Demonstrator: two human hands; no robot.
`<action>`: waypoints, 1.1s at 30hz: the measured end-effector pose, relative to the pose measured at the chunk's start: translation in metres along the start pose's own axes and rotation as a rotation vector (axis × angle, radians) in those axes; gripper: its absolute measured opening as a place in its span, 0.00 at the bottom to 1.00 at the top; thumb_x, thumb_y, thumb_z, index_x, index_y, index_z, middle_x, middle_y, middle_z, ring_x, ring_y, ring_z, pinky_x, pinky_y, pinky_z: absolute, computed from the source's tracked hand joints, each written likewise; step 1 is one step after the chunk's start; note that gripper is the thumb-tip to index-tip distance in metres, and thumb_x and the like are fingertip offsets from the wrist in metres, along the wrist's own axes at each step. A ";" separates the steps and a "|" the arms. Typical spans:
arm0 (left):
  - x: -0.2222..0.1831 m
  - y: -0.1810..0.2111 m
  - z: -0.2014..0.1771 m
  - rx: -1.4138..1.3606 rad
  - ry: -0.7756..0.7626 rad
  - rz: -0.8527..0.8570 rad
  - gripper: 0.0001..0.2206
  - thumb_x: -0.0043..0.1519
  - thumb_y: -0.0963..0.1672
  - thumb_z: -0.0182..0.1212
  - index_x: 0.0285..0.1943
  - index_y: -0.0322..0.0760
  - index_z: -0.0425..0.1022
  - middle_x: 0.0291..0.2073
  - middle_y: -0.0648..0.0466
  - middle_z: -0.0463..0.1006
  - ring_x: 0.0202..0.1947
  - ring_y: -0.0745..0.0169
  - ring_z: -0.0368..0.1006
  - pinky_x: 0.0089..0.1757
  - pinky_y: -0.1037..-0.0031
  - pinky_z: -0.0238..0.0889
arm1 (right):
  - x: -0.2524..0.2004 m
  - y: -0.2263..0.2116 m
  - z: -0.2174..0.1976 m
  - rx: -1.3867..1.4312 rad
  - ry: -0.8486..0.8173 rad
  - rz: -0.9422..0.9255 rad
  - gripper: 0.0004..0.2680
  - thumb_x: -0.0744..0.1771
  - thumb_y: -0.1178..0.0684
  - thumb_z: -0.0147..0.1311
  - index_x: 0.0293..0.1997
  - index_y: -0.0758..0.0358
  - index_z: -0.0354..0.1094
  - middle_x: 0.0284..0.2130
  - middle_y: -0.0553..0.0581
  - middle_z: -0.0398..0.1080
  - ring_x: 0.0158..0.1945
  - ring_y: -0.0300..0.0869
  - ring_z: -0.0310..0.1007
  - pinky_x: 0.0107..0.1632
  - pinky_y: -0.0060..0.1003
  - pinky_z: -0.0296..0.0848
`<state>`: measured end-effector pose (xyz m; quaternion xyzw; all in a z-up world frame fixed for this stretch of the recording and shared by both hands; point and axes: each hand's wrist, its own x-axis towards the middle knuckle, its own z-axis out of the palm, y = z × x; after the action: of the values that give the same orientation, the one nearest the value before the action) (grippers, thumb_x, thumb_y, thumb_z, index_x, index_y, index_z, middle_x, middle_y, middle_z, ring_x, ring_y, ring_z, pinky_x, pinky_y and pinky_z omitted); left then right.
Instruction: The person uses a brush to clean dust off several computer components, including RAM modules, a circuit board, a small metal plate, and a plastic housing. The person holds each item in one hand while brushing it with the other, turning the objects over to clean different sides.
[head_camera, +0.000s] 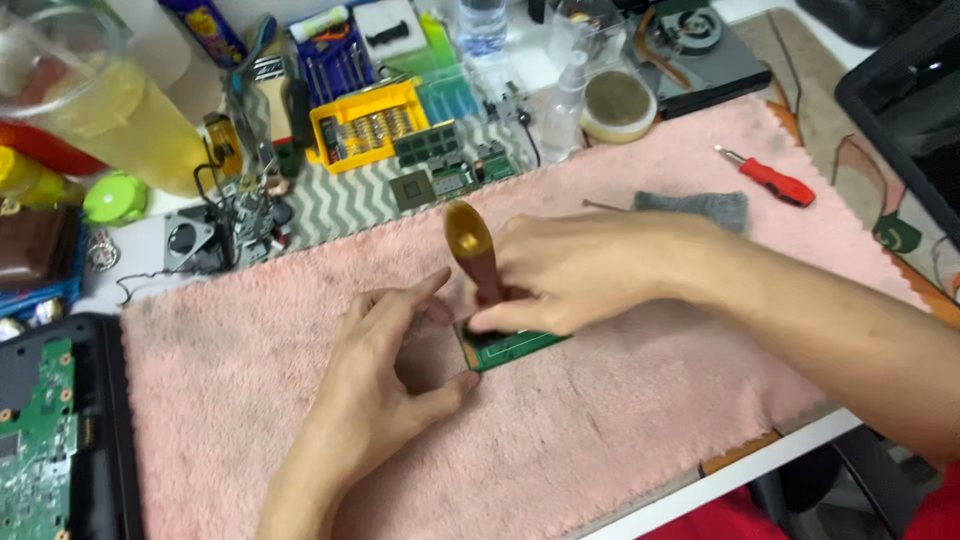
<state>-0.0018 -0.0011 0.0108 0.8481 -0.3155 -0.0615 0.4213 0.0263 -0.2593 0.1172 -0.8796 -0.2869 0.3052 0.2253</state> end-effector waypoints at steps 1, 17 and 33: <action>0.001 0.001 0.000 0.001 0.001 -0.010 0.44 0.52 0.48 0.83 0.82 0.41 0.71 0.56 0.57 0.88 0.58 0.52 0.73 0.58 0.63 0.66 | -0.002 -0.001 -0.003 0.004 -0.007 -0.007 0.09 0.74 0.42 0.53 0.51 0.46 0.81 0.47 0.43 0.87 0.45 0.38 0.88 0.46 0.42 0.87; -0.007 0.012 -0.006 0.022 0.047 0.047 0.33 0.53 0.47 0.86 0.69 0.45 0.77 0.74 0.40 0.66 0.77 0.36 0.63 0.72 0.47 0.57 | 0.000 -0.024 -0.007 -0.218 -0.163 0.255 0.15 0.77 0.35 0.53 0.39 0.49 0.76 0.30 0.45 0.77 0.29 0.39 0.76 0.38 0.38 0.78; -0.007 0.009 -0.008 0.060 -0.022 -0.011 0.26 0.53 0.47 0.86 0.61 0.51 0.85 0.88 0.31 0.53 0.91 0.25 0.34 0.74 0.30 0.36 | -0.010 -0.015 -0.010 -0.229 -0.061 0.315 0.13 0.75 0.33 0.54 0.44 0.42 0.83 0.28 0.48 0.81 0.27 0.45 0.79 0.37 0.42 0.77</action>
<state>-0.0089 0.0038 0.0217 0.8613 -0.3172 -0.0637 0.3917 0.0205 -0.2568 0.1368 -0.9238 -0.1850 0.3288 0.0645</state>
